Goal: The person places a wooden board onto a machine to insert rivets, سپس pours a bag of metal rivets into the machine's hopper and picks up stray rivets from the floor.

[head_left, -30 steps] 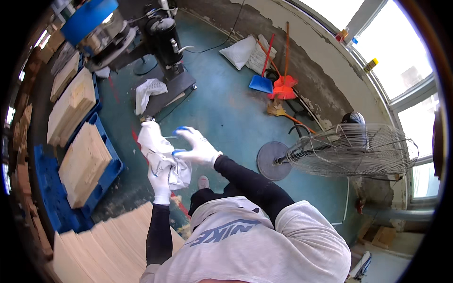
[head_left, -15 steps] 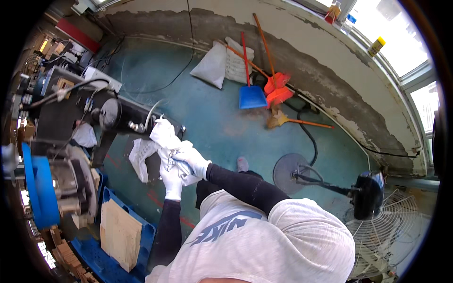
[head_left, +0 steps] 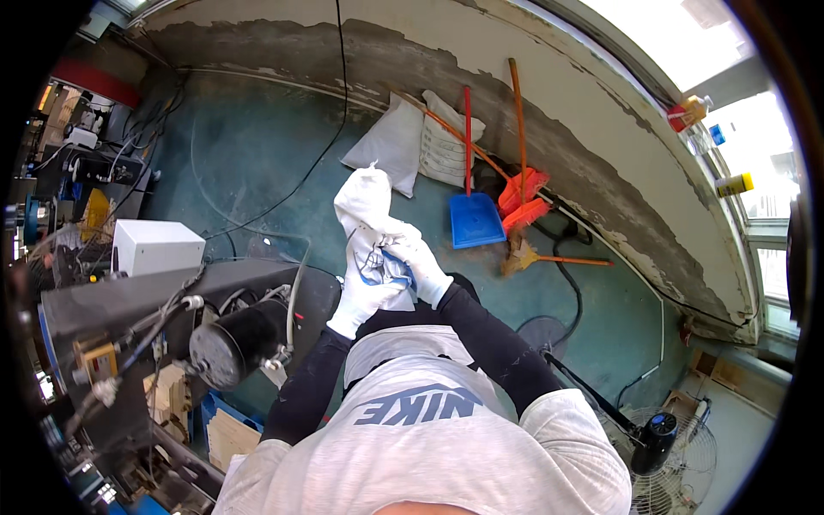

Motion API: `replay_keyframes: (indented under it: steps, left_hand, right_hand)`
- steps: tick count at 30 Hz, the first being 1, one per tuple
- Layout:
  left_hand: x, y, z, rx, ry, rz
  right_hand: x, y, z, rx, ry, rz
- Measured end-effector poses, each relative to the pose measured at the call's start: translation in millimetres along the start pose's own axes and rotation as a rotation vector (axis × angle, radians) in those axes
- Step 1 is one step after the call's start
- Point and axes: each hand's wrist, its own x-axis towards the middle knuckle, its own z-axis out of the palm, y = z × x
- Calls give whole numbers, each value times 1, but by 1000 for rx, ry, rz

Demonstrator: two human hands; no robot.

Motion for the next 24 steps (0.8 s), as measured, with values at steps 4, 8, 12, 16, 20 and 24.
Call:
replay_keyframes:
  steps: [4, 8, 12, 16, 20, 24]
  left_hand:
    - [94, 19, -36, -3, -20, -59]
    - [163, -4, -82, -83, 225, -137]
    - [222, -37, -102, 80, 343, -213]
    - [241, -79, -109, 71, 430, -431]
    - [264, -117, -110, -146, 413, -590]
    - [312, -175, -123, -55, 280, -600]
  right_hand:
    - [81, -30, -15, -234, -121, 89]
    - [161, -16, -89, -762, 78, 120]
    - [265, -41, -202, -1028, 487, 109]
    - [361, -59, -286, -1165, 758, 118]
    - [460, -78, -332, -1112, 820, 93]
    - [520, -75, -435, -1157, 965, -241]
